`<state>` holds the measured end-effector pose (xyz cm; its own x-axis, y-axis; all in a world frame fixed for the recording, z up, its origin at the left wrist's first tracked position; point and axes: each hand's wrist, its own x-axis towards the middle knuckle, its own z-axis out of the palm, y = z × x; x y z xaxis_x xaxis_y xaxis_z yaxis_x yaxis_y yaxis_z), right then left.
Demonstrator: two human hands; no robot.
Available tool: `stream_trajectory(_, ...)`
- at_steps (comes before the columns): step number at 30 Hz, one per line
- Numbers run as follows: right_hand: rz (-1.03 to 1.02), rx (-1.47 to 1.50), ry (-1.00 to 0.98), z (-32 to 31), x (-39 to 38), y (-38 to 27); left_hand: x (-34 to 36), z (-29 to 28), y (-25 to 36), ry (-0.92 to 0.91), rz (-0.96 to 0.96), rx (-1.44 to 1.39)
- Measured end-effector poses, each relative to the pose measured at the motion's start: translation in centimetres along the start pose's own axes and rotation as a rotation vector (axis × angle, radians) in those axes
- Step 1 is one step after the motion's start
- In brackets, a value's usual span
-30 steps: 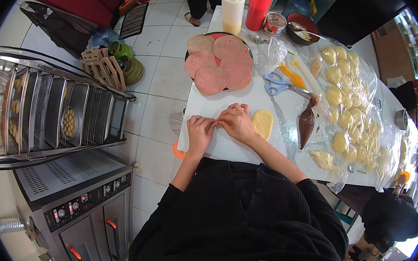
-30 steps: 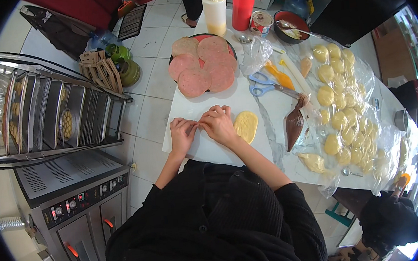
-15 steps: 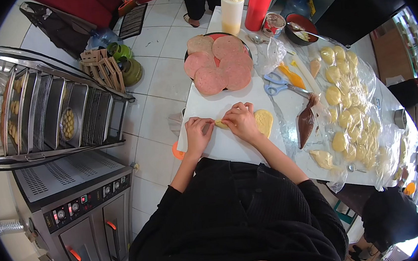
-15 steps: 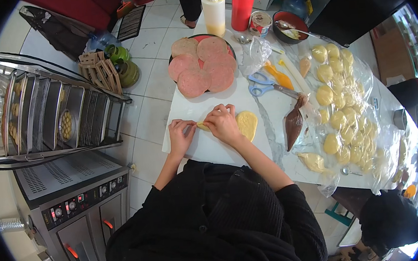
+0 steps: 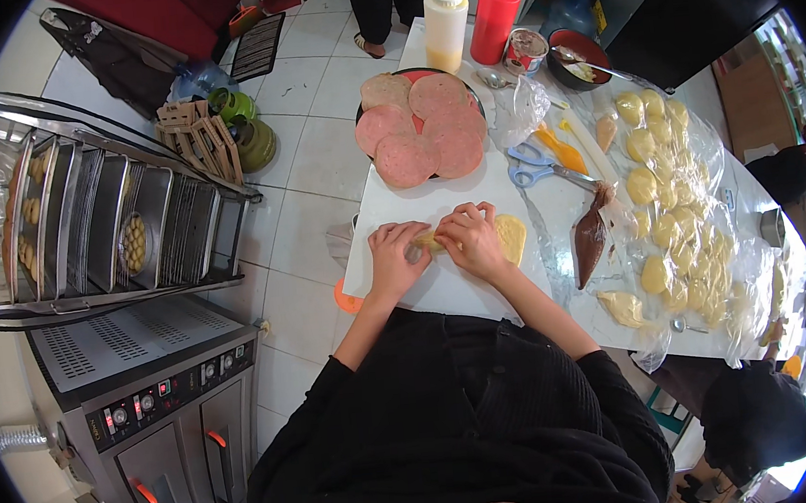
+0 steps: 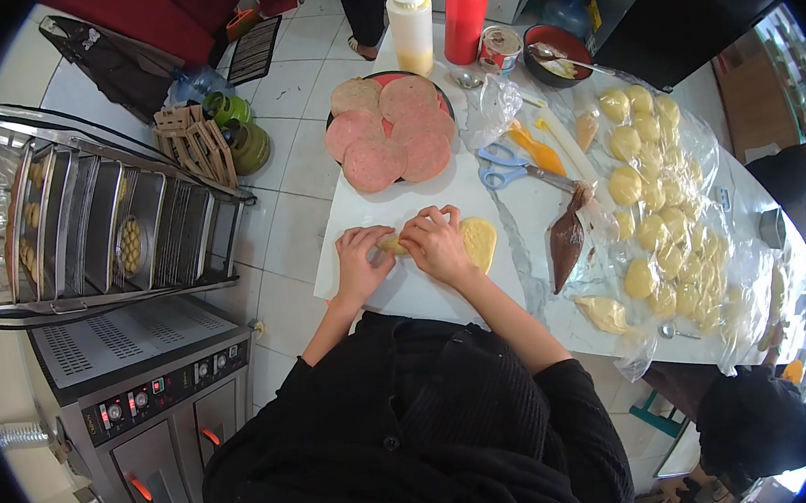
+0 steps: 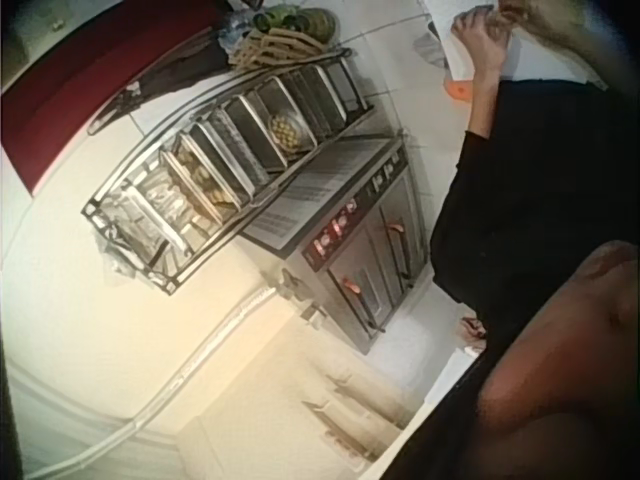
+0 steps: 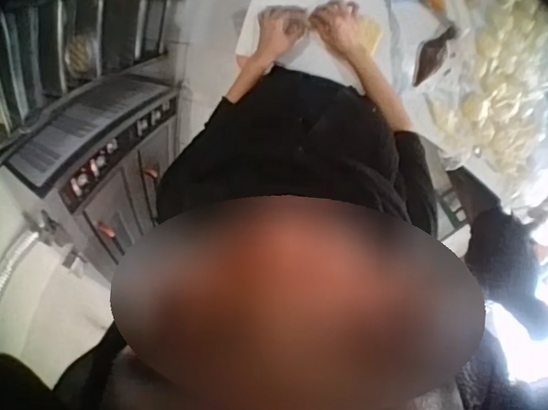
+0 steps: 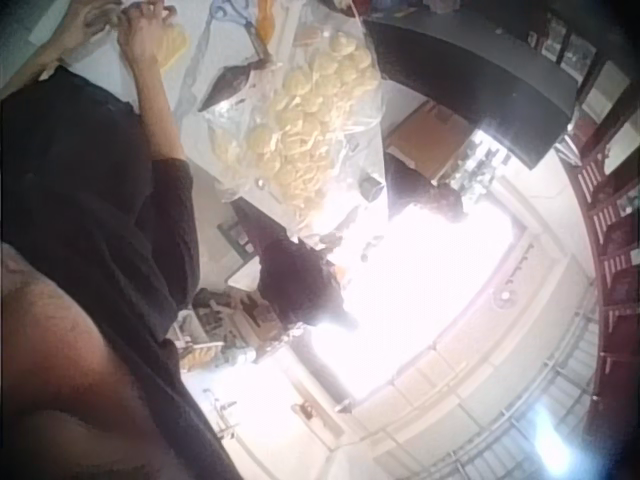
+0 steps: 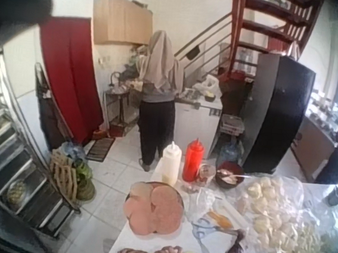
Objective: The person rolls out dough using a rolling pin, places a slice of ham and a spread onto the dough, rolls it into a shape, and places it onto a baking tray.
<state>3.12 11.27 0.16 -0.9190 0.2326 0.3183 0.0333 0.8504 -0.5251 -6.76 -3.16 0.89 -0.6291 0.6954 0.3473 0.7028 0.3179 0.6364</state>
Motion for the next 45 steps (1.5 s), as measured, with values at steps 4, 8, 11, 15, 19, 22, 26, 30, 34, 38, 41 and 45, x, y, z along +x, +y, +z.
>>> stream_trajectory(4,0.058,0.097,0.033,-1.2,0.5,-1.1,-0.9,0.6,-1.8,-0.023,0.038,0.029)
stream_trajectory(8,0.027,0.084,0.015,-0.3,0.4,-0.8,-1.0,1.1,-1.6,0.0,-0.013,0.007)
stream_trajectory(11,0.05,0.064,0.022,0.2,0.6,-0.7,-1.2,1.1,-1.4,0.015,-0.068,0.007)
stream_trajectory(15,0.043,0.103,0.028,-0.8,0.5,-0.7,-1.2,0.7,-1.2,0.021,-0.122,-0.013)
stream_trajectory(19,0.084,0.077,0.058,-1.1,-0.1,0.7,-0.6,0.7,-0.3,0.093,-0.072,-0.064)
stream_trajectory(22,0.069,0.064,0.004,-1.1,-0.3,1.0,-0.7,0.8,-1.3,-0.037,-0.037,-0.021)
stream_trajectory(26,0.066,0.103,0.039,-2.1,-0.2,1.2,-0.9,1.1,-2.3,0.006,-0.062,-0.064)
stream_trajectory(30,0.082,0.102,0.046,-2.1,-0.5,2.2,-0.2,1.1,-0.4,0.011,-0.041,-0.173)
stream_trajectory(34,0.028,0.049,-0.011,-1.9,-0.4,2.3,-0.5,1.6,-1.9,-0.022,-0.002,-0.101)
stream_trajectory(38,0.091,0.143,0.046,-2.7,-0.6,2.3,-0.1,1.4,-0.9,-0.019,-0.024,-0.16)
stream_trajectory(41,0.055,0.118,-0.026,-2.3,-0.7,2.7,0.4,2.0,-0.5,-0.054,0.016,-0.166)
stream_trajectory(45,0.038,0.091,-0.022,-2.8,-0.8,2.9,0.1,2.3,-1.1,-0.112,-0.034,-0.221)
